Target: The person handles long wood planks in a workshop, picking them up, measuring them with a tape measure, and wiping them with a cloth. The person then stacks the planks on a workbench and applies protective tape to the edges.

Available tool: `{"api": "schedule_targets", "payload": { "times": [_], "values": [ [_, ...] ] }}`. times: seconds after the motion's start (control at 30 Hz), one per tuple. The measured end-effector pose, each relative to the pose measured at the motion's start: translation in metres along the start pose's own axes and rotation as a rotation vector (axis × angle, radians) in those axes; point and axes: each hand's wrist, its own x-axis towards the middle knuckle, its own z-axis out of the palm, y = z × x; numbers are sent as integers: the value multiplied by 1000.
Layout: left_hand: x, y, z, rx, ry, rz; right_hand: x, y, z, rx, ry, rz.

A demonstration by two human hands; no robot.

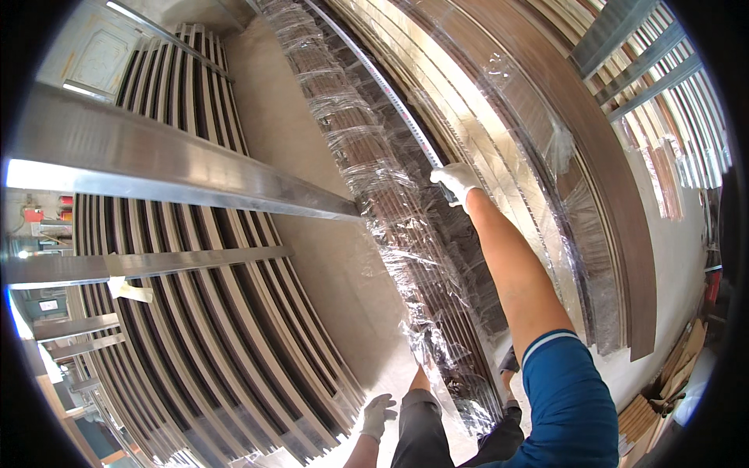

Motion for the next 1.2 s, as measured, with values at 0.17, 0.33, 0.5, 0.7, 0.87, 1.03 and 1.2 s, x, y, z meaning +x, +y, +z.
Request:
{"api": "schedule_targets", "payload": {
  "times": [0.17, 0.33, 0.5, 0.7, 0.87, 1.03, 1.2],
  "values": [
    [7, 2, 2, -10, -30, 10, 24, -15, 12, -54, 38, -37],
    [13, 3, 8, 28, -14, -28, 41, -31, 21, -18, 31, -43],
    [18, -6, 17, -9, -48, -13, 48, -40, 29, -6, 25, -31],
    [19, -25, 32, 59, -34, -153, 54, -4, 25, -58, 43, 58],
    [15, -36, 45, 112, -85, -126, 54, 61, 12, -1, 36, 63],
    [20, -51, 48, 126, -121, -124, 47, 102, -2, -34, 11, -12],
    [27, -71, 53, 500, -61, 121, 41, 124, -7, -92, -29, -33]
  ]
}}
